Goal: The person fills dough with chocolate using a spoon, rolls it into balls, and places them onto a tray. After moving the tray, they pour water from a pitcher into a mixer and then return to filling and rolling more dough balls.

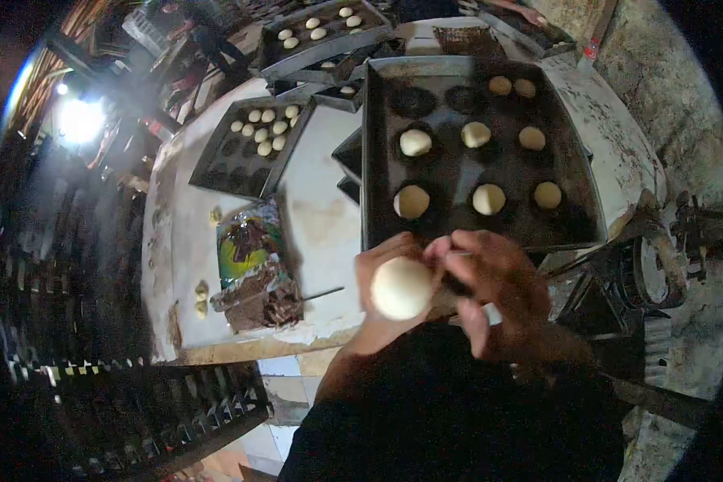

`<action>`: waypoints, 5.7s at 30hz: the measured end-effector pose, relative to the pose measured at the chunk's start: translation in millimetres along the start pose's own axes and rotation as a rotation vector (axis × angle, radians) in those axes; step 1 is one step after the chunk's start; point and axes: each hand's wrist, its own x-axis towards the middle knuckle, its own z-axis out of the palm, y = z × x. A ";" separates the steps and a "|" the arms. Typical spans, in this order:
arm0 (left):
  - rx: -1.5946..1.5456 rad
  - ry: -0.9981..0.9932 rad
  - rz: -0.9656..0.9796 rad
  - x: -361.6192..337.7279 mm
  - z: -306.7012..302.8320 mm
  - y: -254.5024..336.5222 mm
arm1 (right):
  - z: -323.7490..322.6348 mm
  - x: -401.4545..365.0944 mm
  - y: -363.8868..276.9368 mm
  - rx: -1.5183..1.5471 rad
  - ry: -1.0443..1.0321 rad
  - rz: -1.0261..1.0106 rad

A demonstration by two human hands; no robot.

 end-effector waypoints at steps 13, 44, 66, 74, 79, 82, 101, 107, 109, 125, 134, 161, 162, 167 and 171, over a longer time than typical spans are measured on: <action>-0.488 -0.100 -0.410 8.8 -35.0 -12.0 | 54.3 143.1 213.8 0.004 -0.045 0.087; -0.550 -0.208 -0.438 -55.3 -170.7 -65.4 | 53.9 75.8 19.5 0.782 -0.171 0.387; -0.559 0.376 -0.641 -241.2 -216.4 -4.8 | 267.4 -52.9 -152.9 0.476 -0.150 0.083; -1.249 0.625 -0.953 -353.9 -280.0 -38.6 | 369.8 -117.0 -170.7 0.814 -0.628 0.423; -1.093 0.623 -0.898 -349.3 -308.7 -63.9 | 412.5 -98.0 -16.0 -0.240 -0.541 0.135; -1.065 0.681 -0.740 -329.8 -327.5 -75.2 | 412.1 -82.9 0.7 -0.371 -0.789 -0.011; -0.927 0.914 -0.965 -230.0 -293.9 -195.4 | 405.9 -25.9 14.8 0.802 -0.768 0.082; -1.150 0.733 -1.025 -184.4 -279.9 -198.6 | 394.0 -45.5 3.2 0.349 -0.652 -0.041; -1.090 0.711 -0.964 -187.5 -284.8 -201.7 | 383.9 -50.1 7.9 0.323 -0.649 0.015; -0.078 0.602 -0.377 -238.6 -313.7 -57.1 | 353.4 4.7 -240.2 0.575 -0.242 -0.020; 0.086 0.737 -0.017 -351.1 -359.4 -0.6 | 301.2 -31.7 -319.7 1.151 -0.982 0.522; -0.457 0.375 -0.021 -119.4 -96.5 17.4 | 125.0 -47.4 -89.6 0.853 0.258 -0.191; -0.475 0.180 0.071 -97.7 -89.8 4.1 | 96.0 -43.1 -70.9 0.817 0.099 -0.099; -0.404 0.116 0.278 -21.7 -31.5 -5.6 | 23.6 -15.7 -12.5 0.335 -0.176 -0.016; -0.079 -0.165 0.033 1.8 5.1 -4.1 | -14.7 5.3 3.3 0.101 -0.102 -0.101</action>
